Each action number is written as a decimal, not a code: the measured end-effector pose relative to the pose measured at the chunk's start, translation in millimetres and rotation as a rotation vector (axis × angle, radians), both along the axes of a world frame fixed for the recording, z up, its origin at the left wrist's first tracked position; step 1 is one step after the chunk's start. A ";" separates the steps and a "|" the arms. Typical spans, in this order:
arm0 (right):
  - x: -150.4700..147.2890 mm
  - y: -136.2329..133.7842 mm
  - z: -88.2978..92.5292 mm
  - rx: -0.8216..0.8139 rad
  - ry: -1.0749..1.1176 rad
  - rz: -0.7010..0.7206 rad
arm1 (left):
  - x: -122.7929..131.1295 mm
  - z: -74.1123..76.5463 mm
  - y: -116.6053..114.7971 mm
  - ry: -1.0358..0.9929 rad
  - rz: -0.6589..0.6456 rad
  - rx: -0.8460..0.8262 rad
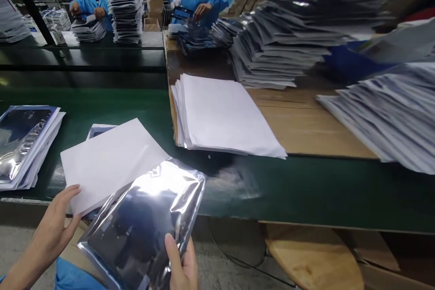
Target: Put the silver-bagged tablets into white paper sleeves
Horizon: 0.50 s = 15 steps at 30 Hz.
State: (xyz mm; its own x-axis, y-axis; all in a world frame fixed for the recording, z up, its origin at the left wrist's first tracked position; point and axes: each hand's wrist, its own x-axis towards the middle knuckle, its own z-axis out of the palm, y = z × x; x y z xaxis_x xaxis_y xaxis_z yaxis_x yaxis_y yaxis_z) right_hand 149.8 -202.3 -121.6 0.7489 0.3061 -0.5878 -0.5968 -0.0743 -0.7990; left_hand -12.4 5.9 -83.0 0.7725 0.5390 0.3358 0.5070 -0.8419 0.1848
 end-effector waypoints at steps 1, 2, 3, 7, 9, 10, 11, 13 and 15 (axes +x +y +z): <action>-0.1 1.5 -0.2 0.015 0.041 0.010 | -2.8 -1.5 -2.9 -0.040 0.091 -0.042; -0.4 2.9 -0.1 0.033 0.082 0.017 | -4.8 -2.1 -6.2 -0.065 0.170 -0.079; -0.8 4.2 0.4 0.048 0.117 0.020 | -6.1 -2.5 -9.7 -0.073 0.227 -0.114; -3.5 10.6 3.0 0.076 0.168 0.019 | -9.2 -7.0 -24.5 -0.076 0.275 -0.188; -5.5 14.2 4.0 0.078 0.152 0.015 | -11.1 -10.5 -31.8 -0.122 0.282 -0.211; -6.6 15.8 4.5 0.077 0.144 0.008 | -11.9 -11.5 -35.3 -0.154 0.285 -0.226; -7.8 17.3 4.9 0.076 0.133 -0.002 | -12.4 -11.7 -38.7 -0.191 0.285 -0.251; -10.1 19.6 5.0 0.068 0.114 -0.013 | -12.2 -10.0 -45.0 -0.274 0.278 -0.338; -12.1 21.3 3.5 0.047 0.092 -0.019 | -11.1 -7.2 -50.9 -0.354 0.280 -0.461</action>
